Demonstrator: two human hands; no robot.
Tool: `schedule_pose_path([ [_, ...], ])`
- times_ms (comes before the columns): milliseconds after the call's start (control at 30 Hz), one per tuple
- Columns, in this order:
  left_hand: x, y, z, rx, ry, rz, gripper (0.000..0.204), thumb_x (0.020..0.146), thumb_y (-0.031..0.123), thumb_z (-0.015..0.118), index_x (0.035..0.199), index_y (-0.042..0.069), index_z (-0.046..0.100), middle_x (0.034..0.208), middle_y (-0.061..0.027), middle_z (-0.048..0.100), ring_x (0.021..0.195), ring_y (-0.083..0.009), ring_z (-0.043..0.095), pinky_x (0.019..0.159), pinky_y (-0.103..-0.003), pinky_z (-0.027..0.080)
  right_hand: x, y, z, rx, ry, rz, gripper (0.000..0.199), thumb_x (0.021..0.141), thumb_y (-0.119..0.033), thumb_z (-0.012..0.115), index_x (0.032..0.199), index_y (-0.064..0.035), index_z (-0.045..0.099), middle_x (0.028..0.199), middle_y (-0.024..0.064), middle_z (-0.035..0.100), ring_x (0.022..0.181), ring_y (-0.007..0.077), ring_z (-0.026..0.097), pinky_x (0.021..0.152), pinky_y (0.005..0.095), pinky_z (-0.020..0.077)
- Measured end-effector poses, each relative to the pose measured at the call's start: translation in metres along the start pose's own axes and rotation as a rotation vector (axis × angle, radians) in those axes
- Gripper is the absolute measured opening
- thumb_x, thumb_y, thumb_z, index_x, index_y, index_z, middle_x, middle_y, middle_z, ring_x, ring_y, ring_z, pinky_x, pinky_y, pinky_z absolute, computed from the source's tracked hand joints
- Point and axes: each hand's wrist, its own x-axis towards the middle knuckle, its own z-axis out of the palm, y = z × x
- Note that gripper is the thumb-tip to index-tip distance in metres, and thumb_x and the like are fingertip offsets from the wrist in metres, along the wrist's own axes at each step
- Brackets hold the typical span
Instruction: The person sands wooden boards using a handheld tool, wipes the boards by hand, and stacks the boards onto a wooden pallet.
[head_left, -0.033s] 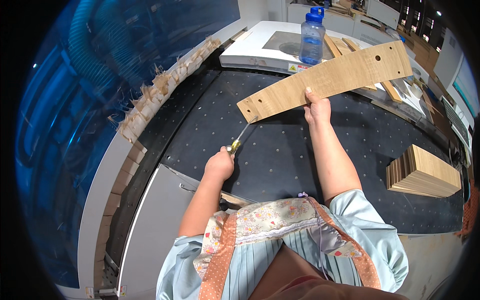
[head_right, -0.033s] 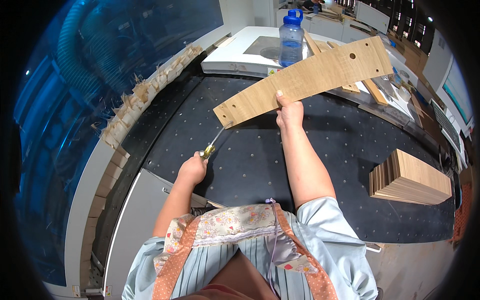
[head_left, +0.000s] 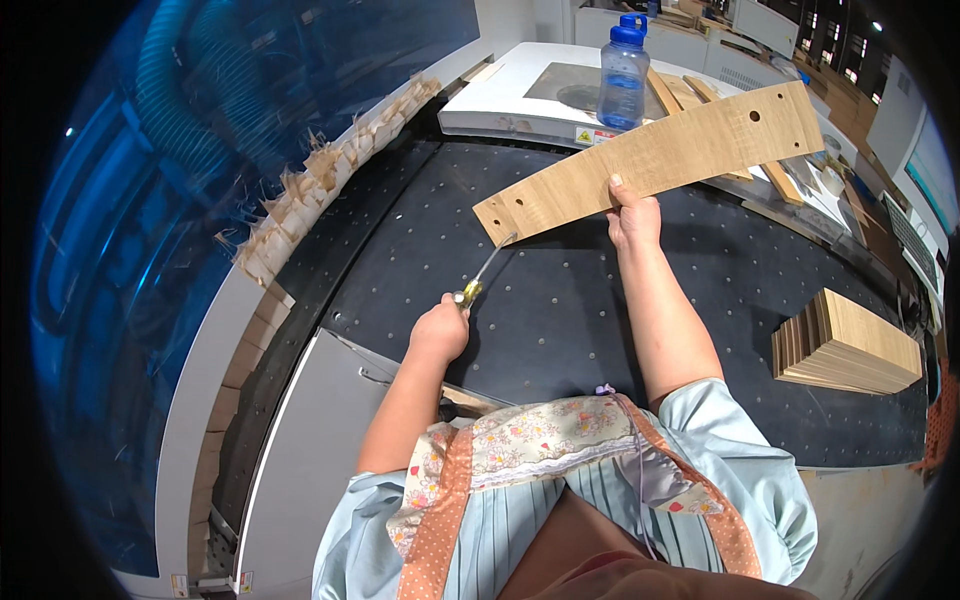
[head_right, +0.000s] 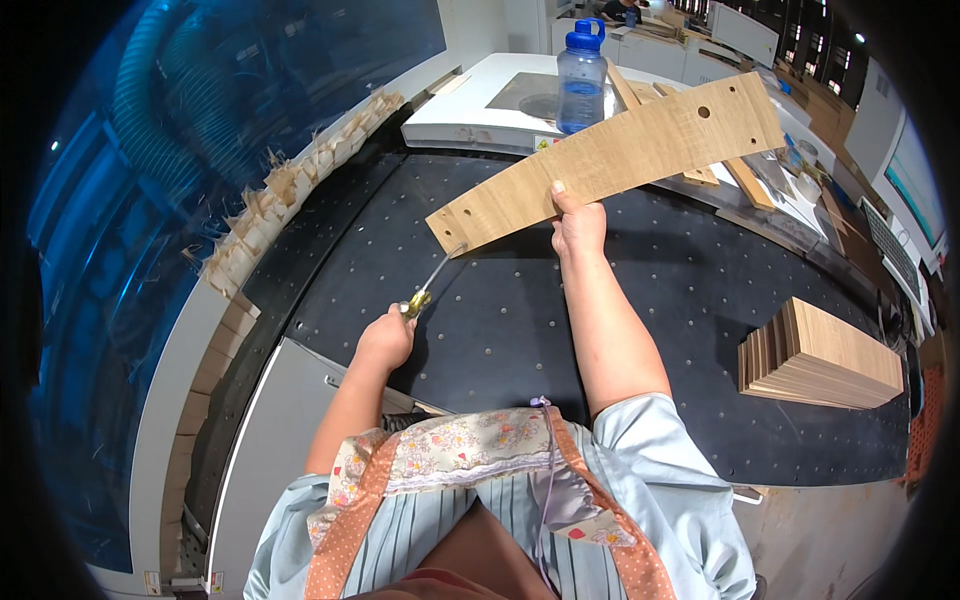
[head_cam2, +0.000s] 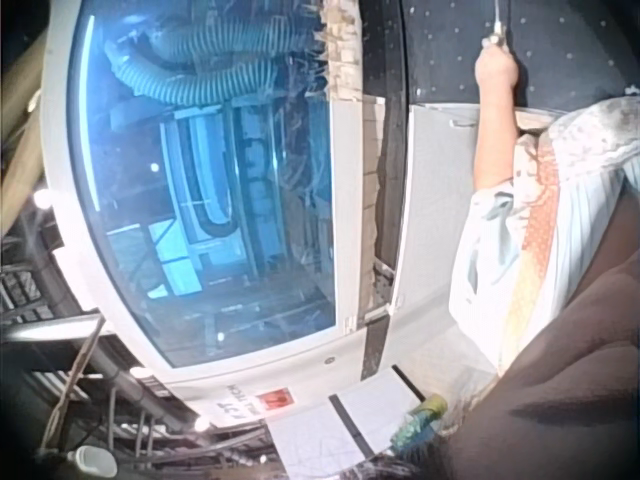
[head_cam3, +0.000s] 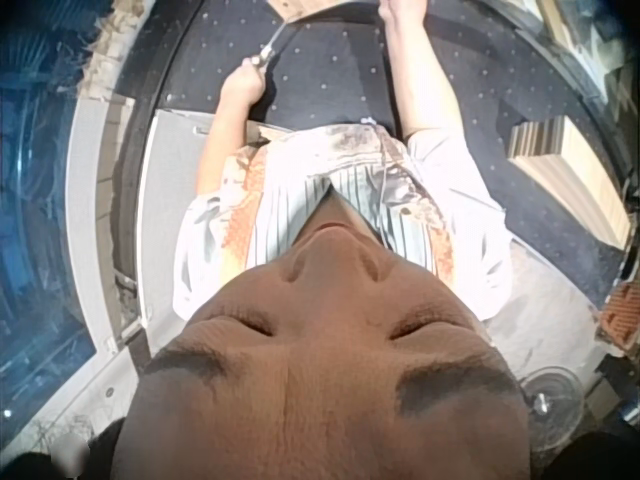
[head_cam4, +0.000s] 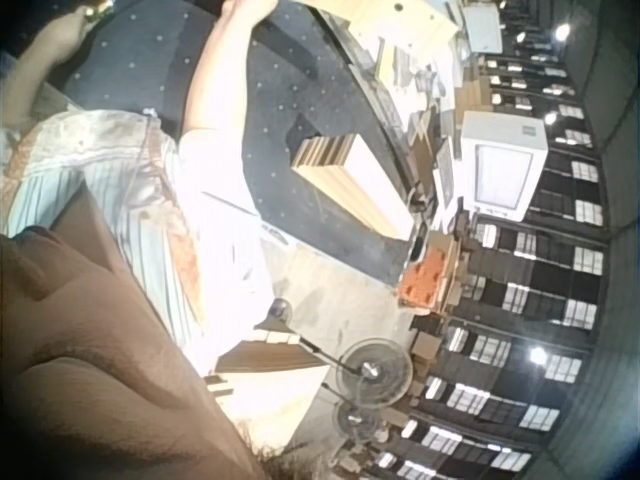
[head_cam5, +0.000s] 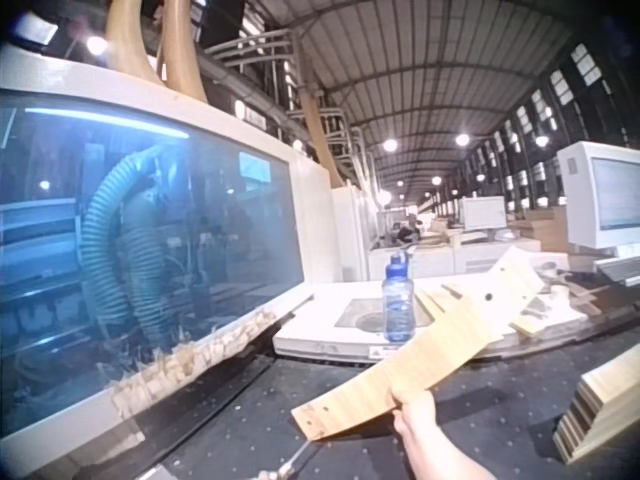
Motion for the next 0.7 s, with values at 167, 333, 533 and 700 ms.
schedule_pose_path([
  [167,0.000,0.003,0.000,0.039,-0.012,-0.027,0.031,0.089,0.026,0.045,0.102,-0.002,0.047,0.090,-0.0228,0.062,0.088,-0.0376,0.059,0.079,-0.045,0.046,0.001,-0.001,-0.002,-0.019,-0.020,-0.015,0.035,0.078,0.000,0.063,0.111,-0.0022,0.051,0.102,0.0094,0.059,0.090,0.0220,0.059,0.076,0.0420,0.0456],
  [333,0.001,0.002,0.000,0.028,-0.048,-0.029,0.031,0.089,0.026,0.046,0.103,-0.002,0.047,0.093,-0.0229,0.062,0.090,-0.0368,0.060,0.079,-0.044,0.047,-0.003,-0.003,0.003,-0.005,0.005,0.011,0.034,0.077,0.002,0.064,0.108,-0.0010,0.053,0.100,0.0093,0.060,0.088,0.0214,0.060,0.073,0.0363,0.0477],
  [533,0.000,-0.017,-0.005,0.017,-0.017,0.014,0.034,0.088,0.027,0.047,0.105,-0.003,0.048,0.093,-0.0240,0.061,0.091,-0.0379,0.058,0.080,-0.045,0.046,0.000,-0.006,0.005,-0.013,-0.016,-0.050,0.034,0.075,0.002,0.065,0.107,-0.0011,0.053,0.099,0.0085,0.060,0.087,0.0200,0.060,0.070,0.0323,0.0474],
  [700,-0.004,-0.075,-0.016,-0.104,0.238,-0.138,0.035,0.087,0.025,0.048,0.107,-0.003,0.048,0.093,-0.0266,0.061,0.090,-0.0402,0.058,0.080,-0.047,0.045,0.023,-0.037,0.008,-0.116,-0.067,-0.202,0.037,0.075,0.003,0.066,0.109,0.0016,0.052,0.101,0.0099,0.060,0.088,0.0200,0.059,0.074,0.0298,0.0470],
])
